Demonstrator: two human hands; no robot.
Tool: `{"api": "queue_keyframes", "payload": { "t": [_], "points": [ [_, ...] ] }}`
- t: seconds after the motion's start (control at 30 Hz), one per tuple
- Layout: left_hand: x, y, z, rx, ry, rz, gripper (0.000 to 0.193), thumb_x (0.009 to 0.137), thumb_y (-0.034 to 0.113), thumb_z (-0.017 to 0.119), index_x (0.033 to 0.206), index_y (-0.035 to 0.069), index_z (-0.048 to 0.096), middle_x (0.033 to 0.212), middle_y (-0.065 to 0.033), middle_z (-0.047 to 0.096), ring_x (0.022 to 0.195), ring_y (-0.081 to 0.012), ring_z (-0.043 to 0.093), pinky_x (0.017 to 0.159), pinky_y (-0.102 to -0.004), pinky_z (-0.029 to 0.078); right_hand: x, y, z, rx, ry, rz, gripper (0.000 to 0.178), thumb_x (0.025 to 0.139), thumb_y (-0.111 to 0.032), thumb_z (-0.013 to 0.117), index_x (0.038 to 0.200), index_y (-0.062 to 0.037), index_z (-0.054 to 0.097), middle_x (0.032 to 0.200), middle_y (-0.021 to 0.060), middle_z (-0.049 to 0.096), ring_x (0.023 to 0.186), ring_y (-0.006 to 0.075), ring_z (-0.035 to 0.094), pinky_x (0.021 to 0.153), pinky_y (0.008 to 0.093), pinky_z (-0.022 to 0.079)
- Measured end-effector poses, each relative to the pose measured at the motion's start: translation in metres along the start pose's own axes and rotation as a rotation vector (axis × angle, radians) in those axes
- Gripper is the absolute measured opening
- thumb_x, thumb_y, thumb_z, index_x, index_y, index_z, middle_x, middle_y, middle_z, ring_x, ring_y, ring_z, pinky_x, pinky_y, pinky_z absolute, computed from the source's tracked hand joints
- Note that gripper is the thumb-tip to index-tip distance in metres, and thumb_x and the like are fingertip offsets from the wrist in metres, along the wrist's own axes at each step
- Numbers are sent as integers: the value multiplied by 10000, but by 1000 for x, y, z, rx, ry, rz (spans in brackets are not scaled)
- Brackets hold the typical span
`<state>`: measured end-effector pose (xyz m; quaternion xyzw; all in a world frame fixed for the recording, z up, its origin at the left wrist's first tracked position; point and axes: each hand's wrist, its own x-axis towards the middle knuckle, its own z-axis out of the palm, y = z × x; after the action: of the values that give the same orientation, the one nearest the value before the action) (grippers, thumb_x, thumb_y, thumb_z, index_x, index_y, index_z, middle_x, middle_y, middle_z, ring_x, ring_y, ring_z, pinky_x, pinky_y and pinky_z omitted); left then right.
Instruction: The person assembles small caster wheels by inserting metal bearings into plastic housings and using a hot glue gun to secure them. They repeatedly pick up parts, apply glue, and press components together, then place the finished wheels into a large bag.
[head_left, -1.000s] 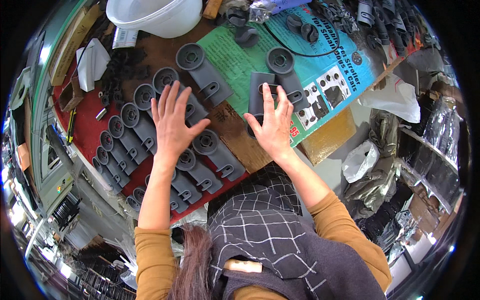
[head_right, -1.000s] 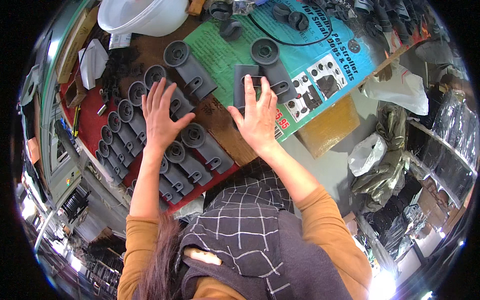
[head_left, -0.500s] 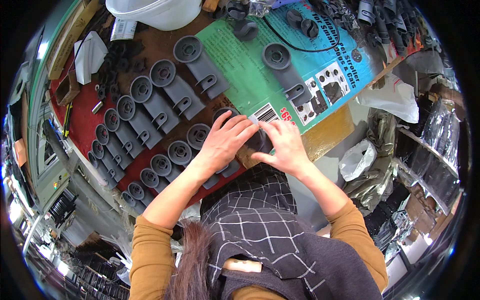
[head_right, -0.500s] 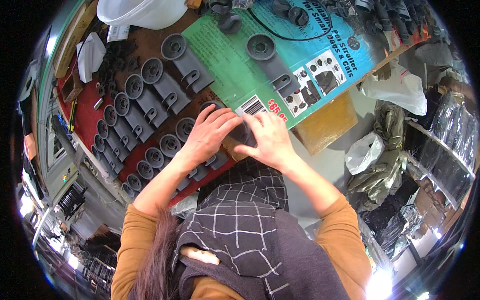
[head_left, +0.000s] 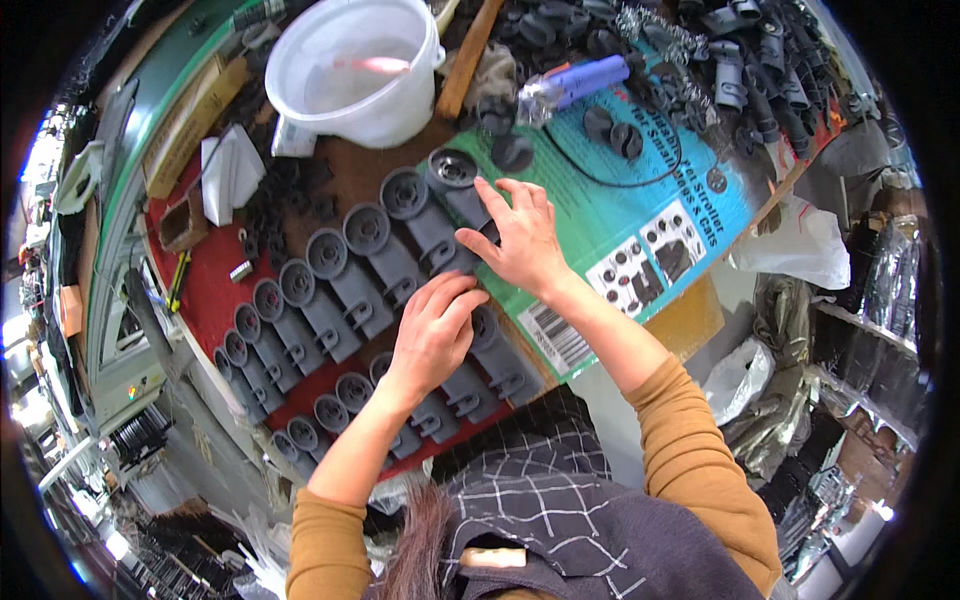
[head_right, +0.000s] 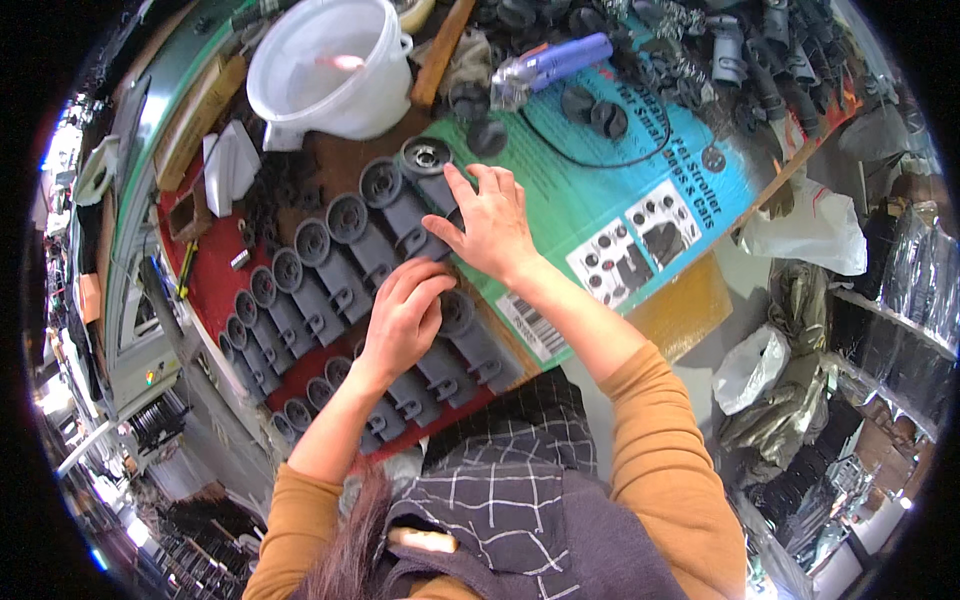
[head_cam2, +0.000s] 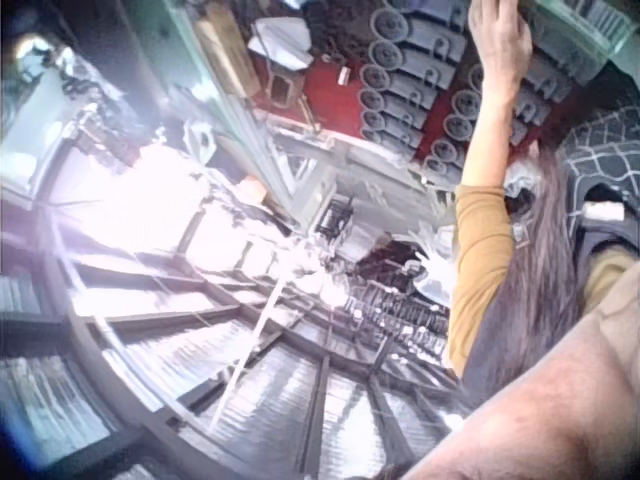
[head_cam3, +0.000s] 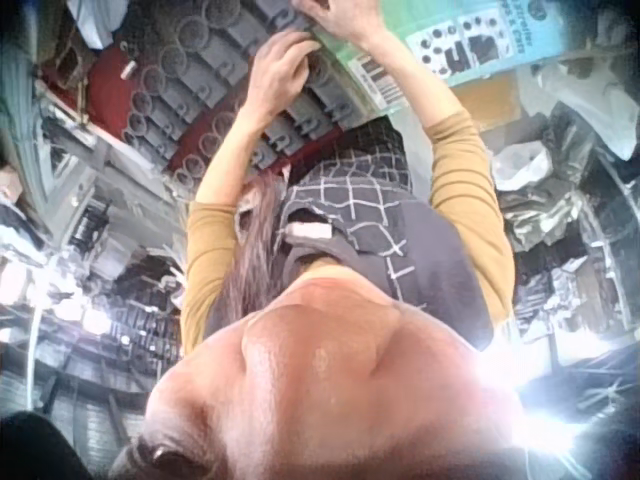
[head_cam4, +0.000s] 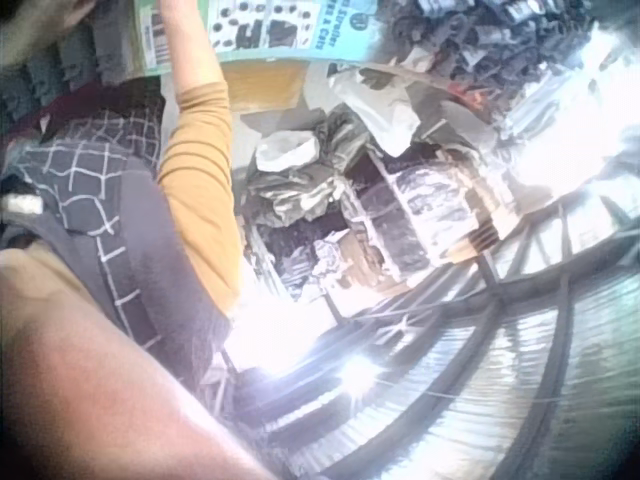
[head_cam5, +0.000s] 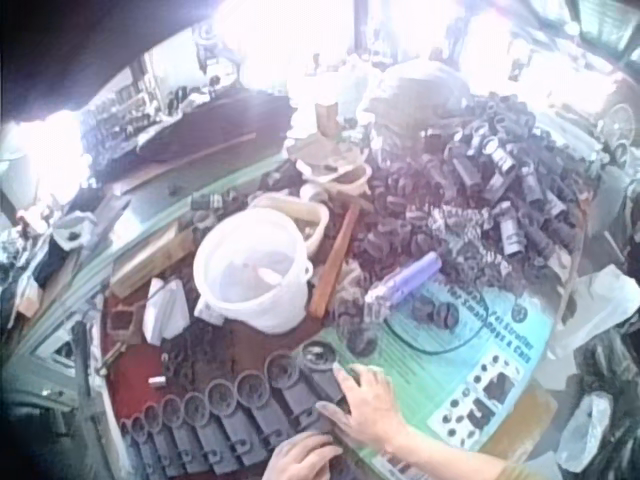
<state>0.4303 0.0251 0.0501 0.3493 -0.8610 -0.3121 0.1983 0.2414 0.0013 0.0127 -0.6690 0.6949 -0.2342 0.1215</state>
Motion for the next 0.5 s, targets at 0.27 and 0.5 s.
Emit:
{"api": "queue_keyframes", "payload": {
  "t": [0.27,0.5],
  "points": [
    [51,-11,-3,323,-43,-55,501,828,293,704,1313,252,586,1522,-70,356,1448,-371,198,1152,-571,142,148,74,11,-243,-38,-610,506,829,-343,681,1315,-345,542,1446,-11,451,1361,255,387,1131,537,225],
    [61,-29,0,280,-78,-64,513,786,385,735,1272,283,607,1474,-51,404,1422,-352,244,1140,-607,115,199,188,-21,-586,-53,-671,567,870,-269,629,1375,-454,450,1502,-71,388,1383,212,372,1083,639,284]
  ]
}}
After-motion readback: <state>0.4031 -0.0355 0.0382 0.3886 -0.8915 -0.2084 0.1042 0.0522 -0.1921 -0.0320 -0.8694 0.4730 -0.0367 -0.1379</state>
